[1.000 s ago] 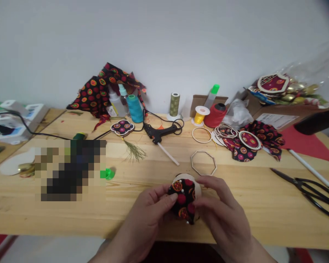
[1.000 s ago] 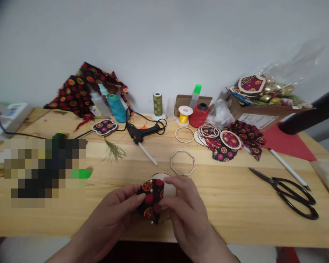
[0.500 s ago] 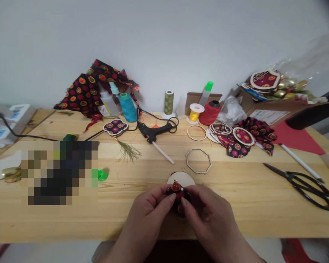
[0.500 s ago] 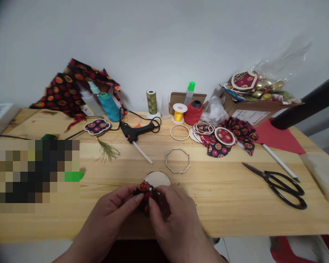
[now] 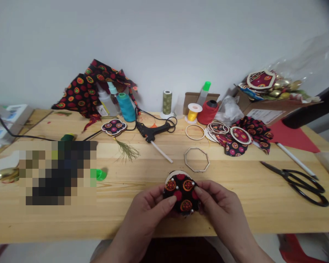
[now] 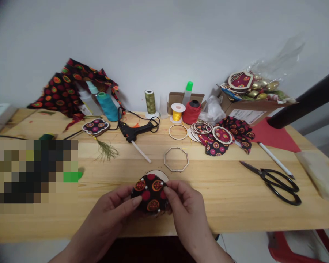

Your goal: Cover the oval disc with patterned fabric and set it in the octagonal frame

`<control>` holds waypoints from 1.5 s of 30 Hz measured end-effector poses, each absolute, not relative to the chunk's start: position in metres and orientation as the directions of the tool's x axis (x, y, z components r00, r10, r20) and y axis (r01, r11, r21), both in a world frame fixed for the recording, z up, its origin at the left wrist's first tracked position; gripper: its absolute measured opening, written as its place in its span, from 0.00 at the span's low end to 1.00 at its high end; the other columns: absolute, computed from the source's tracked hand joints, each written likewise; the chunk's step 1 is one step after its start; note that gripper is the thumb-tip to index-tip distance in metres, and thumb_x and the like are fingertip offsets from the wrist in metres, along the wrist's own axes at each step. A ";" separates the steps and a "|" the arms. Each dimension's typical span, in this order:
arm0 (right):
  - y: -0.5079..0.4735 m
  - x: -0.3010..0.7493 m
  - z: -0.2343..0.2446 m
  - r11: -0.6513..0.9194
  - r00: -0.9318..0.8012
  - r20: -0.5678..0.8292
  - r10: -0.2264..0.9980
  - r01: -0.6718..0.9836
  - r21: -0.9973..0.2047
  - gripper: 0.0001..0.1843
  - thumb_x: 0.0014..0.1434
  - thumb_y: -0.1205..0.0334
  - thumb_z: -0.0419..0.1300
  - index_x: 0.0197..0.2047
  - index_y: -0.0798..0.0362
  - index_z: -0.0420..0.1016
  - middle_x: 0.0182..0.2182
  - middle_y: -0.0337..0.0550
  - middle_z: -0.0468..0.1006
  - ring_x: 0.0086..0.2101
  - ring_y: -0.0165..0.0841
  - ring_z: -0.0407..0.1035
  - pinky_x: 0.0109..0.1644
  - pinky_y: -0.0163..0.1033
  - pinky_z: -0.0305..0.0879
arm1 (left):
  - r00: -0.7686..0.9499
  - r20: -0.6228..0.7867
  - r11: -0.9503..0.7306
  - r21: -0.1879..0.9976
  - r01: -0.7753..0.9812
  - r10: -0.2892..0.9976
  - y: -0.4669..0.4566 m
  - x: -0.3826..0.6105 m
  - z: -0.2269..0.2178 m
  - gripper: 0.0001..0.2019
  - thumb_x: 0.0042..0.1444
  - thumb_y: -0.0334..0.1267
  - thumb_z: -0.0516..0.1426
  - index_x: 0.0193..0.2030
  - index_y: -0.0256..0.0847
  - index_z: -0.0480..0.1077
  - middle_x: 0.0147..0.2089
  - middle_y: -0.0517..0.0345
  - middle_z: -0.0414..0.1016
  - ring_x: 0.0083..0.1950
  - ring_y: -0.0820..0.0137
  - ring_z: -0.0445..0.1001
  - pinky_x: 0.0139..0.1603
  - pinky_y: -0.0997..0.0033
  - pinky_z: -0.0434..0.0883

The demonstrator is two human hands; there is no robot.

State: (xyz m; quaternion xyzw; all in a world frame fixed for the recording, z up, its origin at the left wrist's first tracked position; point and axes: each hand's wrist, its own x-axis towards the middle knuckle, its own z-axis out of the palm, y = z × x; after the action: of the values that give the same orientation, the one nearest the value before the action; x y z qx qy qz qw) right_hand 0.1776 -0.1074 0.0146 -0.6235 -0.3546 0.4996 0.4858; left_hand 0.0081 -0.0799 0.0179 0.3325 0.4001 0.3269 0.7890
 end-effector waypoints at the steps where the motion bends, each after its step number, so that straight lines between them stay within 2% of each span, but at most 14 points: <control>1: -0.108 0.177 0.015 -0.289 0.232 -0.291 0.928 -0.045 -0.956 0.13 0.51 0.51 0.64 0.31 0.53 0.79 0.21 0.40 0.76 0.20 0.27 0.63 0.23 0.32 0.62 | 0.472 -0.412 0.569 0.781 -0.258 0.779 -0.080 0.008 0.019 0.13 0.54 0.40 0.65 0.45 0.40 0.79 0.39 0.53 0.83 0.39 0.67 0.79 0.44 0.69 0.73; 9: -0.111 0.172 0.013 -0.355 0.143 -0.363 0.921 -0.080 -0.931 0.16 0.53 0.48 0.63 0.32 0.53 0.78 0.22 0.38 0.73 0.22 0.26 0.61 0.24 0.31 0.59 | 0.476 -0.431 0.587 0.771 -0.247 0.767 -0.078 0.010 0.020 0.10 0.54 0.39 0.64 0.42 0.39 0.80 0.34 0.55 0.83 0.35 0.71 0.77 0.40 0.75 0.72; 13: -0.110 0.174 0.013 -0.349 0.082 -0.355 0.931 -0.087 -0.933 0.24 0.58 0.41 0.57 0.26 0.55 0.74 0.18 0.37 0.70 0.20 0.26 0.61 0.23 0.31 0.57 | 0.421 -0.458 0.586 0.770 -0.252 0.783 -0.079 0.010 0.018 0.12 0.53 0.40 0.64 0.42 0.37 0.78 0.33 0.54 0.82 0.33 0.70 0.77 0.38 0.72 0.72; 15: -0.109 0.175 0.014 -0.334 0.045 -0.338 0.940 -0.074 -0.940 0.24 0.57 0.41 0.57 0.26 0.55 0.73 0.18 0.37 0.70 0.20 0.26 0.62 0.23 0.31 0.57 | 0.386 -0.464 0.578 0.770 -0.271 0.798 -0.080 0.009 0.018 0.13 0.53 0.40 0.64 0.43 0.37 0.77 0.34 0.54 0.81 0.33 0.70 0.76 0.39 0.70 0.72; 18: -0.110 0.175 0.015 -0.316 0.057 -0.317 0.947 -0.023 -0.948 0.17 0.52 0.47 0.64 0.30 0.54 0.76 0.22 0.38 0.75 0.22 0.26 0.64 0.24 0.30 0.59 | 0.355 -0.476 0.579 0.761 -0.293 0.805 -0.081 0.008 0.019 0.11 0.50 0.38 0.66 0.39 0.37 0.75 0.33 0.55 0.80 0.33 0.70 0.75 0.38 0.71 0.71; 21: -0.111 0.177 0.016 -0.257 0.074 -0.250 0.965 0.104 -0.961 0.10 0.55 0.55 0.62 0.32 0.52 0.78 0.26 0.39 0.78 0.26 0.28 0.69 0.29 0.32 0.65 | 0.401 -0.459 0.588 0.751 -0.302 0.793 -0.083 0.006 0.021 0.10 0.46 0.36 0.66 0.34 0.38 0.72 0.31 0.59 0.79 0.32 0.72 0.74 0.35 0.74 0.68; 23: -0.112 0.179 0.018 -0.194 0.014 -0.195 0.981 0.194 -0.962 0.09 0.59 0.58 0.58 0.32 0.50 0.78 0.27 0.38 0.79 0.29 0.29 0.71 0.33 0.32 0.67 | 0.453 -0.453 0.598 0.761 -0.251 0.767 -0.083 0.004 0.023 0.14 0.46 0.37 0.66 0.39 0.40 0.71 0.33 0.58 0.79 0.35 0.71 0.74 0.37 0.73 0.68; 25: -0.113 0.181 0.019 -0.126 -0.049 -0.145 0.988 0.274 -0.953 0.08 0.59 0.62 0.57 0.33 0.48 0.78 0.28 0.36 0.80 0.30 0.29 0.72 0.35 0.33 0.68 | 0.481 -0.471 0.590 0.797 -0.127 0.739 -0.083 0.003 0.026 0.20 0.46 0.39 0.67 0.47 0.41 0.70 0.37 0.56 0.80 0.38 0.69 0.75 0.41 0.70 0.68; 27: -0.114 0.182 0.021 -0.069 -0.083 -0.102 0.991 0.328 -0.942 0.08 0.58 0.65 0.57 0.34 0.47 0.78 0.29 0.36 0.80 0.31 0.29 0.73 0.36 0.33 0.69 | 0.485 -0.481 0.537 0.843 0.027 0.730 -0.081 0.004 0.030 0.21 0.47 0.39 0.67 0.48 0.41 0.71 0.40 0.55 0.80 0.40 0.68 0.75 0.43 0.69 0.67; 29: -0.115 0.181 0.021 -0.039 -0.091 -0.073 0.993 0.337 -0.941 0.08 0.57 0.67 0.58 0.38 0.47 0.77 0.30 0.37 0.80 0.31 0.29 0.74 0.36 0.33 0.70 | 0.509 -0.466 0.483 0.869 0.107 0.724 -0.080 0.006 0.033 0.14 0.52 0.41 0.64 0.44 0.40 0.75 0.37 0.56 0.79 0.38 0.68 0.74 0.42 0.69 0.68; 31: -0.116 0.180 0.020 -0.026 -0.059 -0.046 0.997 0.310 -0.951 0.10 0.56 0.68 0.58 0.41 0.48 0.76 0.31 0.38 0.80 0.31 0.30 0.74 0.34 0.34 0.71 | 0.530 -0.471 0.503 0.859 0.093 0.705 -0.080 0.009 0.034 0.10 0.55 0.42 0.60 0.39 0.38 0.77 0.33 0.57 0.77 0.35 0.69 0.74 0.40 0.69 0.69; 36: -0.117 0.180 0.019 0.023 0.059 0.043 0.997 0.305 -0.952 0.12 0.54 0.66 0.61 0.43 0.49 0.75 0.27 0.36 0.77 0.28 0.29 0.72 0.32 0.32 0.71 | 0.551 -0.451 0.515 0.856 0.044 0.702 -0.080 0.009 0.033 0.13 0.56 0.45 0.58 0.31 0.36 0.77 0.28 0.57 0.74 0.31 0.71 0.71 0.36 0.72 0.69; 40: -0.116 0.180 0.020 0.009 0.070 0.033 0.997 0.320 -0.947 0.11 0.54 0.66 0.62 0.42 0.48 0.76 0.27 0.35 0.77 0.28 0.28 0.72 0.31 0.31 0.70 | 0.566 -0.481 0.503 0.854 0.131 0.669 -0.080 0.005 0.035 0.11 0.55 0.43 0.59 0.34 0.36 0.75 0.26 0.58 0.74 0.25 0.73 0.69 0.27 0.75 0.65; 45: -0.117 0.179 0.021 -0.005 0.043 0.007 0.999 0.277 -0.961 0.13 0.54 0.68 0.62 0.43 0.47 0.75 0.26 0.33 0.77 0.26 0.27 0.73 0.29 0.29 0.70 | 0.608 -0.446 0.506 0.858 0.083 0.657 -0.080 0.004 0.033 0.10 0.54 0.40 0.62 0.39 0.36 0.75 0.28 0.60 0.74 0.29 0.71 0.72 0.33 0.71 0.70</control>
State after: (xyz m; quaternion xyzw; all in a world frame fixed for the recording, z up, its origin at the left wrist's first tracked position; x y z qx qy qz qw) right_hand 0.1786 -0.1166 0.0212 -0.5753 -0.5543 0.4139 0.4364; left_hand 0.0045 -0.0801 0.0333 0.4605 0.4014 0.1866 0.7694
